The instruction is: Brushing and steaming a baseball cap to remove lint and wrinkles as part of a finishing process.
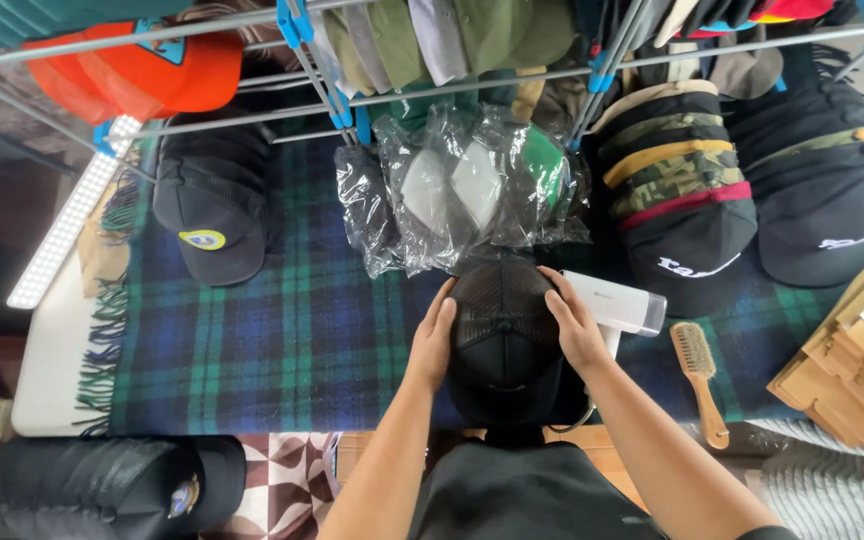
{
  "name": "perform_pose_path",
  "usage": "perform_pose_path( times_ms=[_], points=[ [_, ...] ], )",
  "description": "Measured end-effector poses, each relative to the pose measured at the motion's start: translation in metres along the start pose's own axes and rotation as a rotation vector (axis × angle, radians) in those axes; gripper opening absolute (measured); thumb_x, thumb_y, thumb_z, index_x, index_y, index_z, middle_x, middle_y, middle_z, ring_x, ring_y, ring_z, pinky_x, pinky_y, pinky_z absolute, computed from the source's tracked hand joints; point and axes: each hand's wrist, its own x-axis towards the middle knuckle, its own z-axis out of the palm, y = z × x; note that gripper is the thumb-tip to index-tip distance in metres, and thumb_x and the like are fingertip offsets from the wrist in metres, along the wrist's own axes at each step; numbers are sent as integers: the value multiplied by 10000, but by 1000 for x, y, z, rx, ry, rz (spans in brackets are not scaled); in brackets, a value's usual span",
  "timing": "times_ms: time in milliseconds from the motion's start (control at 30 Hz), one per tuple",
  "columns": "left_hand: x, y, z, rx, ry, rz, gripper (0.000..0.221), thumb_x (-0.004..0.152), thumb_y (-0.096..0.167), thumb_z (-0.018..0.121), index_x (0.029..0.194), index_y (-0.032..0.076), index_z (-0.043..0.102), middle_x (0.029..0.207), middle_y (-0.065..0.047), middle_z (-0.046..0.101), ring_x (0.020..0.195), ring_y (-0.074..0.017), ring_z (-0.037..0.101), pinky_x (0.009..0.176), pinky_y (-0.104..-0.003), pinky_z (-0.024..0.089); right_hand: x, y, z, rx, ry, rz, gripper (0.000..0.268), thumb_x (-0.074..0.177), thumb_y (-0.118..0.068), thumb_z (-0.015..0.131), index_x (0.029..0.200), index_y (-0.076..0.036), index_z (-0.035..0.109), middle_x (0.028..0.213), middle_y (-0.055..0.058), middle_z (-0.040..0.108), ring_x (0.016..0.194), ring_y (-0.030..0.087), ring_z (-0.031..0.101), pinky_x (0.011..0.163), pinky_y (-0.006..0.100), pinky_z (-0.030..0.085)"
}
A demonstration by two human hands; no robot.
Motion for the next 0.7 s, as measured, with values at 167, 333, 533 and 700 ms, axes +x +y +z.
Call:
perform_pose_path(
  times_ms=[167,333,533,700],
  points=[
    [2,-38,-31,13,-37,-54,485,1040,445,548,1480,246,592,1471,-127,606,1380,-300,545,1144,-437,460,-34,3,5,135,197,164,444,1106,-259,395,1507,-134,538,1494,237,536,1421,364,479,1168,534,391],
    [-21,-57,-46,-61,-123,9,619,945,263,737,1527,202,536,1469,-178,586,1286,-393,598,1073,-512,512,-73,82,5,317,269,268,485,1057,-127,524,1541,-161,512,1351,78,630,1132,218,633,827,357,575],
    [-13,-67,-48,-157,-161,9,713,890,144,813,1537,190,518,1159,-54,653,925,-143,643,878,-312,624,-66,107,-4,463,281,39,404,999,-10,524,1393,-88,562,984,45,630,805,129,616,641,237,532],
    [-15,-42,-51,-211,-274,96,924,842,94,848,1619,178,355,1015,-57,656,839,-123,623,784,-255,605,-72,49,-13,709,224,-186,614,940,24,457,1542,-84,411,1055,148,622,824,205,645,709,325,543]
  ],
)
